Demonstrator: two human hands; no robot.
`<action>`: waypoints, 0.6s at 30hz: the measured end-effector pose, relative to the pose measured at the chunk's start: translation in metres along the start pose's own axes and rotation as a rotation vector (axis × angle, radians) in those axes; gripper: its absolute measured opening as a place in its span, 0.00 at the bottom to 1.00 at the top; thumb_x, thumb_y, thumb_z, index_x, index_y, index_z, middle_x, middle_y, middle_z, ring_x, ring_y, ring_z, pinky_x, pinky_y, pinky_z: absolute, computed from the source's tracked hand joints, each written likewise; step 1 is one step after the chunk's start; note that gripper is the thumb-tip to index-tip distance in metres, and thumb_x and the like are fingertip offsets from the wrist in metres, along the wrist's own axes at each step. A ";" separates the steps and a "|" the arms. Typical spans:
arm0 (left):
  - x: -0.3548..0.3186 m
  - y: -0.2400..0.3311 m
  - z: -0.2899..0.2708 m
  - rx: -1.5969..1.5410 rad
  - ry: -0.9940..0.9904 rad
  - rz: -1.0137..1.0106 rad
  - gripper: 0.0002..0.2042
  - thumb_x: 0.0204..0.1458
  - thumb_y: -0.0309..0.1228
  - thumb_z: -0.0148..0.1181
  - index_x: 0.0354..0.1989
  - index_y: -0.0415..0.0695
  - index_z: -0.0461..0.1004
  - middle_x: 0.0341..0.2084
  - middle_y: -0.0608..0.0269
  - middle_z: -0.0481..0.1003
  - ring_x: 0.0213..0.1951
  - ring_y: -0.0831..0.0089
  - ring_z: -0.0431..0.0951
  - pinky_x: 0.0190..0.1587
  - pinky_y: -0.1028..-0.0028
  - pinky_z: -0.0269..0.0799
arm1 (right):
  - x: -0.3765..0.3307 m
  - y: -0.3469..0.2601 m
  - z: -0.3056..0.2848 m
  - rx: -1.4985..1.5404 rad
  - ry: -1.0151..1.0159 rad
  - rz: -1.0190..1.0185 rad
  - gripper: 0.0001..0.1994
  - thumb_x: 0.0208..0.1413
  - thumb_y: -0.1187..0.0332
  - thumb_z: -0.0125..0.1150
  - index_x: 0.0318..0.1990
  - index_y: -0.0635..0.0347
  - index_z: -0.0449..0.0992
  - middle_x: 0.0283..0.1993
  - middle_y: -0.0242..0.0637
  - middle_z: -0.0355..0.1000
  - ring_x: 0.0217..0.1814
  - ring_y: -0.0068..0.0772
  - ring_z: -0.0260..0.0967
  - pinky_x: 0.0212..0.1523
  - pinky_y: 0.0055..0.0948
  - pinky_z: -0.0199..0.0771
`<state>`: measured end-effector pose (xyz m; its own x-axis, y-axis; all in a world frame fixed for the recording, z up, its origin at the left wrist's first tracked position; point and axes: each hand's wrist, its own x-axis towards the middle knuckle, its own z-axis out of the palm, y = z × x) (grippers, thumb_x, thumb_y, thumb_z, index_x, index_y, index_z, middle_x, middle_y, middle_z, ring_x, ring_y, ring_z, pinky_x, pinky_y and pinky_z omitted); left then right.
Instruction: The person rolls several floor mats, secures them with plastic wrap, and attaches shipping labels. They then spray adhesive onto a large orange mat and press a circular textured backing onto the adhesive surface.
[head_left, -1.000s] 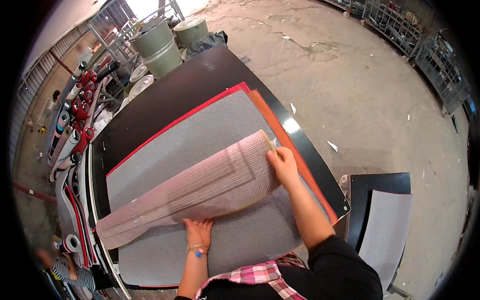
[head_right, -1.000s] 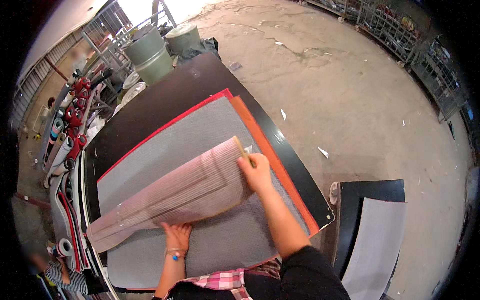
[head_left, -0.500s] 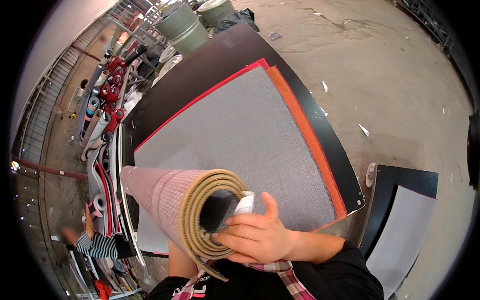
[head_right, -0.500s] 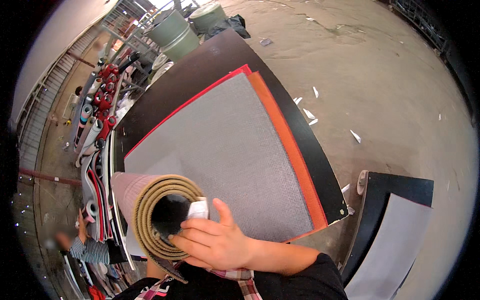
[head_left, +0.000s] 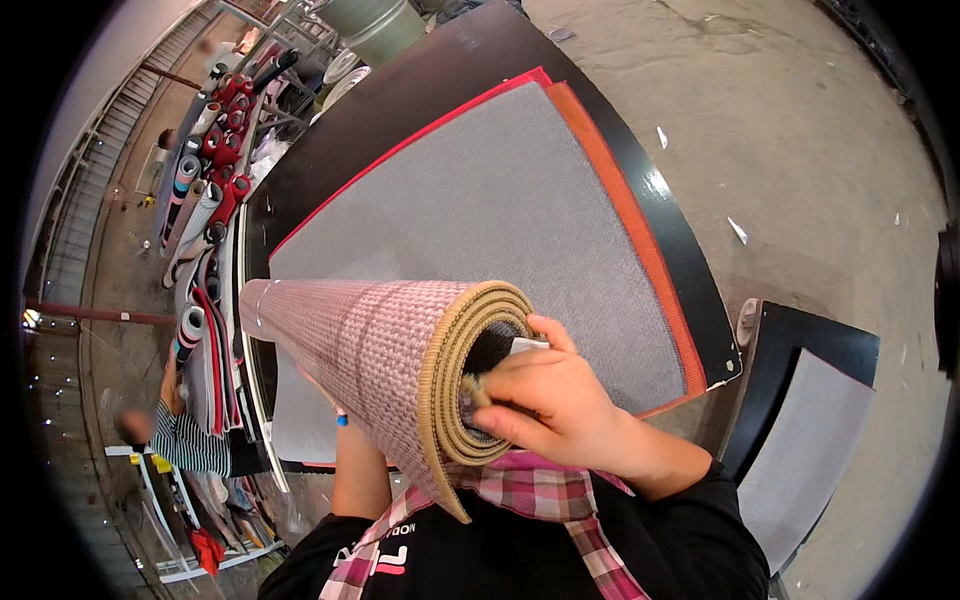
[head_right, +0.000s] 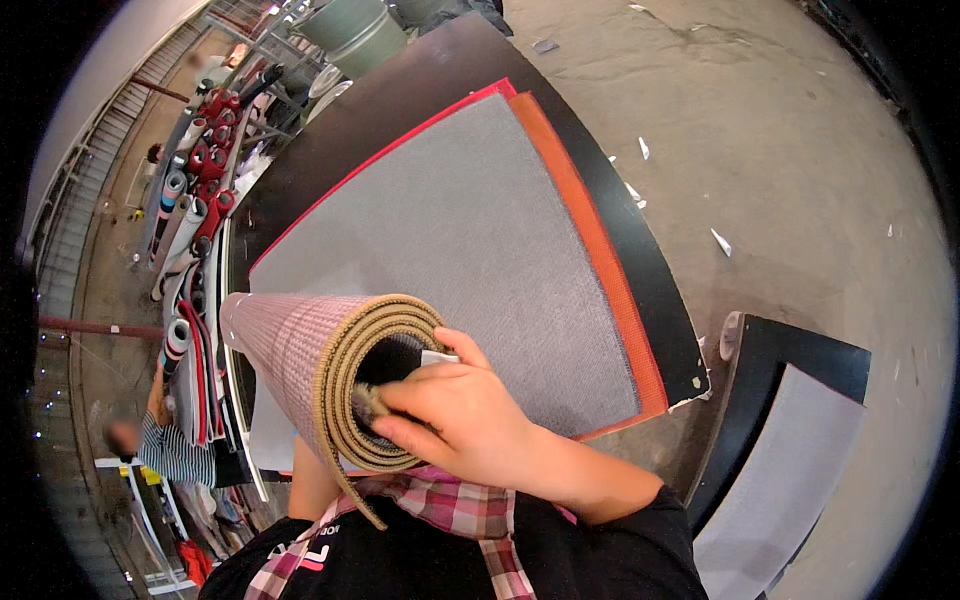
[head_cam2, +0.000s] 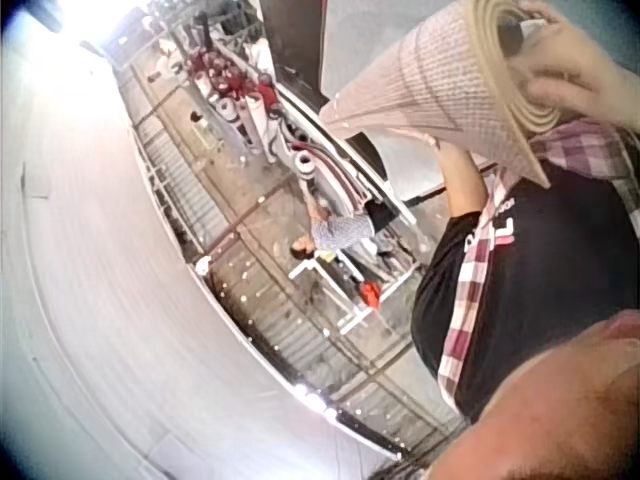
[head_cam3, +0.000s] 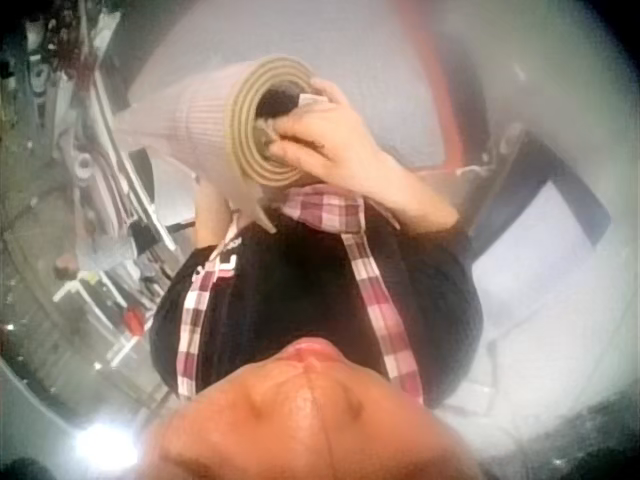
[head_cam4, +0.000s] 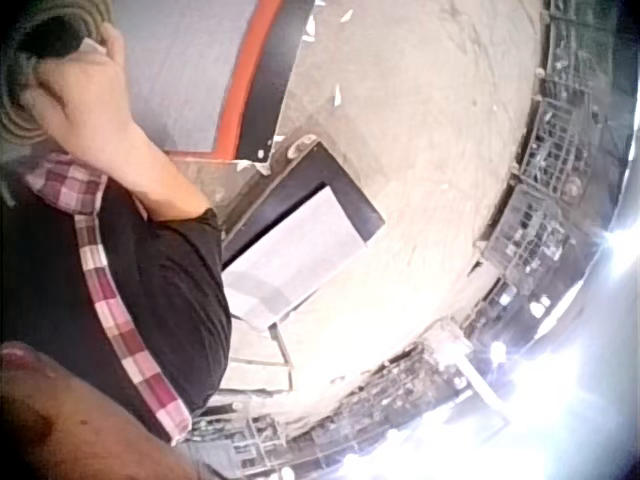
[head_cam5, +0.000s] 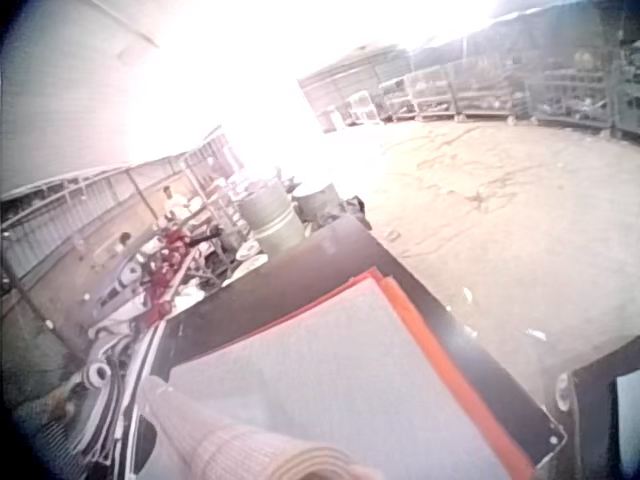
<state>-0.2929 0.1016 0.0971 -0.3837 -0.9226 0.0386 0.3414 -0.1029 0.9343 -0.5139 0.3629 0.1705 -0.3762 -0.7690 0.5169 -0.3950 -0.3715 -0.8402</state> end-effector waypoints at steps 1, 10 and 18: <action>0.000 0.001 -0.001 0.015 0.001 -0.002 0.46 0.39 0.73 0.37 0.63 0.53 0.49 0.62 0.60 0.51 0.60 0.55 0.54 0.59 0.53 0.53 | 0.002 -0.004 0.000 0.034 0.021 0.053 0.12 0.48 0.65 0.59 0.40 0.58 0.72 0.22 0.31 0.70 0.31 0.30 0.71 0.58 0.39 0.47; 0.001 0.001 -0.005 0.032 0.006 0.017 0.46 0.39 0.72 0.37 0.63 0.53 0.50 0.62 0.61 0.51 0.61 0.55 0.53 0.59 0.53 0.53 | 0.004 -0.006 0.007 0.171 0.152 0.128 0.21 0.48 0.75 0.57 0.51 0.62 0.62 0.18 0.28 0.68 0.24 0.29 0.68 0.58 0.41 0.50; 0.004 -0.002 -0.003 0.043 0.006 0.029 0.45 0.40 0.72 0.37 0.63 0.53 0.50 0.61 0.61 0.52 0.61 0.56 0.53 0.60 0.53 0.53 | 0.001 -0.001 0.009 0.166 0.223 0.119 0.15 0.47 0.75 0.58 0.44 0.58 0.67 0.19 0.27 0.68 0.25 0.29 0.69 0.59 0.43 0.49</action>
<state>-0.2923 0.0970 0.0940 -0.3688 -0.9274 0.0634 0.3148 -0.0604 0.9472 -0.5066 0.3582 0.1701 -0.5937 -0.6861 0.4206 -0.2014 -0.3794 -0.9031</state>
